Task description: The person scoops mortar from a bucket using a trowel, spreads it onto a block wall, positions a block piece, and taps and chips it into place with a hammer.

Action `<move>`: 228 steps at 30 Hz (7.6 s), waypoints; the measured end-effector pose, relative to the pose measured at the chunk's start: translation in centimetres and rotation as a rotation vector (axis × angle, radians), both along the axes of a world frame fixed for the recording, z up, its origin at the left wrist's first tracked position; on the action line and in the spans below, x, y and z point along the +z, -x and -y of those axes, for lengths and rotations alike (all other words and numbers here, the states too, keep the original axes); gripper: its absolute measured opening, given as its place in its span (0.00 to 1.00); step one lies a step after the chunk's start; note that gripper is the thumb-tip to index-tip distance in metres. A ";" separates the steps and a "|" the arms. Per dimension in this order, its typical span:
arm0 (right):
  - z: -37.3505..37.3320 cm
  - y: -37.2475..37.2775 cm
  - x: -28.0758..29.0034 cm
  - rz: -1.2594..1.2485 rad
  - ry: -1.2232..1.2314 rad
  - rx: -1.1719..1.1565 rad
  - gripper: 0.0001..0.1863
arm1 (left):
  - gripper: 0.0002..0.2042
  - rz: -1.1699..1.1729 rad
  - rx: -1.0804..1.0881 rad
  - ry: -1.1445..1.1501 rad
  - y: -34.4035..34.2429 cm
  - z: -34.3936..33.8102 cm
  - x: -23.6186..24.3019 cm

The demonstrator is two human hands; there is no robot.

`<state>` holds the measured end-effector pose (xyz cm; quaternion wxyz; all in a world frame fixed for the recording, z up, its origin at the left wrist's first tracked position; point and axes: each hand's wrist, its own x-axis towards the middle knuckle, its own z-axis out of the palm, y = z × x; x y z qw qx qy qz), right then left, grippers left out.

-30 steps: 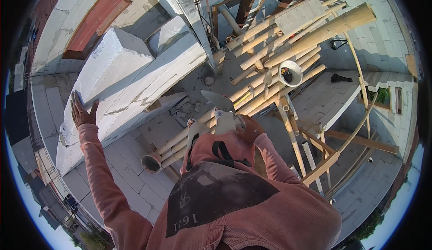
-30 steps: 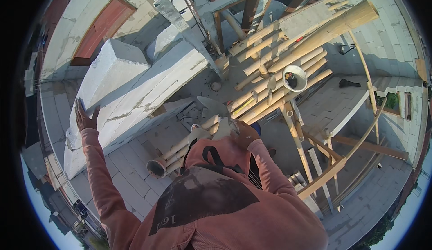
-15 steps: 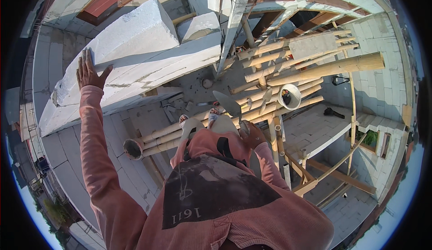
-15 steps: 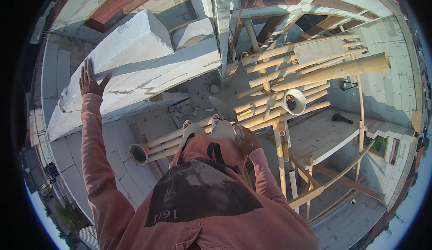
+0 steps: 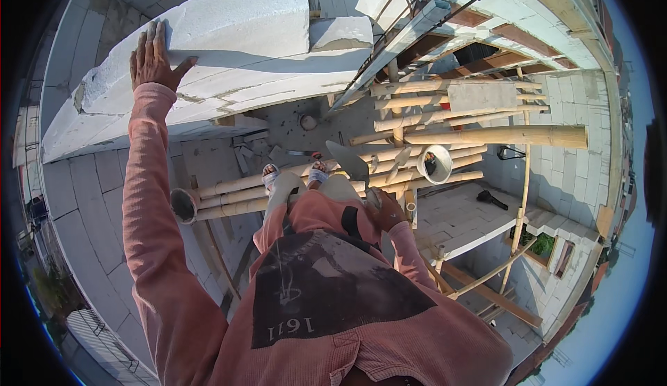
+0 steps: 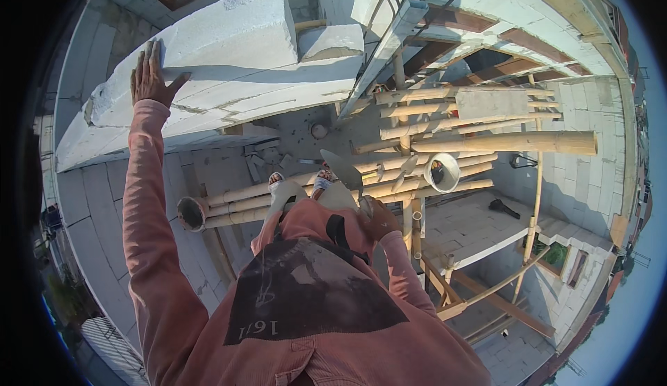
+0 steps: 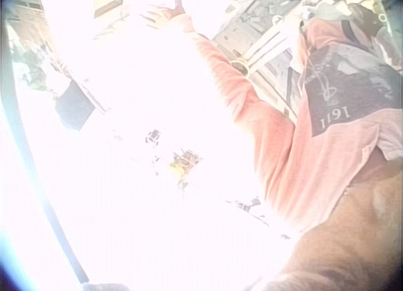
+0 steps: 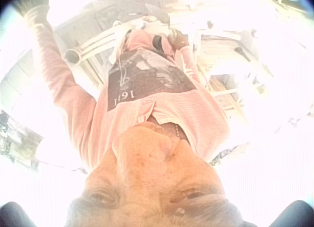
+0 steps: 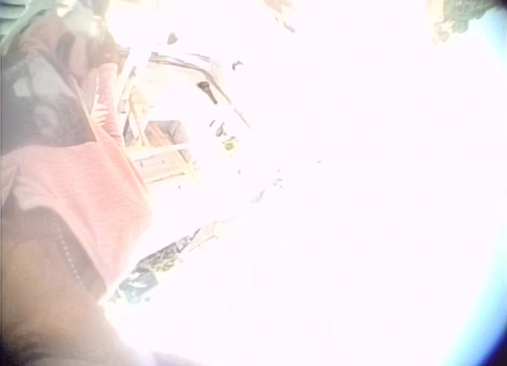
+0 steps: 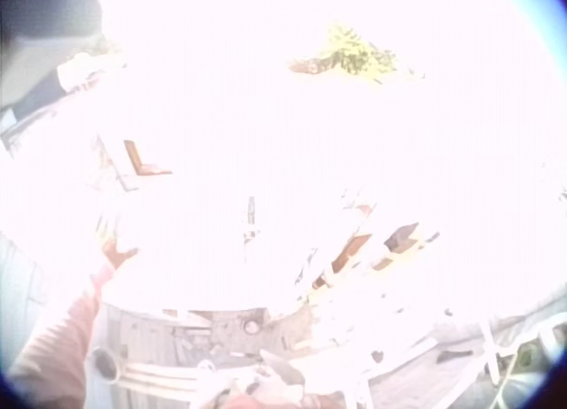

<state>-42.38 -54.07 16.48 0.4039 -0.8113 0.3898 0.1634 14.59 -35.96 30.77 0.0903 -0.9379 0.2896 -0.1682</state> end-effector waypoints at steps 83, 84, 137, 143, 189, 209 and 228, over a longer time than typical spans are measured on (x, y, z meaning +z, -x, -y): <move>-10.5 -2.4 2.2 -0.003 0.090 -0.251 0.32 | 0.52 0.022 -0.036 0.028 0.2 0.7 0.2; -10.4 -2.0 1.6 -0.020 0.075 -0.293 0.32 | 0.52 0.050 -0.069 0.050 -0.6 0.4 -0.6; -35.5 -38.5 -21.1 -0.073 -0.132 1.337 0.30 | 0.58 -1.814 1.591 0.618 34.1 -37.4 -37.0; -61.0 -52.3 -33.1 -0.276 0.050 1.672 0.28 | 0.60 -1.657 1.746 0.425 31.3 -37.5 -38.9; -45.8 -45.5 -40.9 -0.283 -1.673 0.877 0.36 | 0.51 -1.381 1.241 0.280 29.3 -43.7 -42.1; -12.3 2.2 -30.6 0.496 -1.304 -0.445 0.33 | 0.42 -0.784 -0.995 -0.278 19.5 -5.2 -58.1; -21.5 14.9 -31.5 0.835 -1.448 -1.304 0.29 | 0.55 -0.486 -1.665 -0.612 55.2 20.4 -76.1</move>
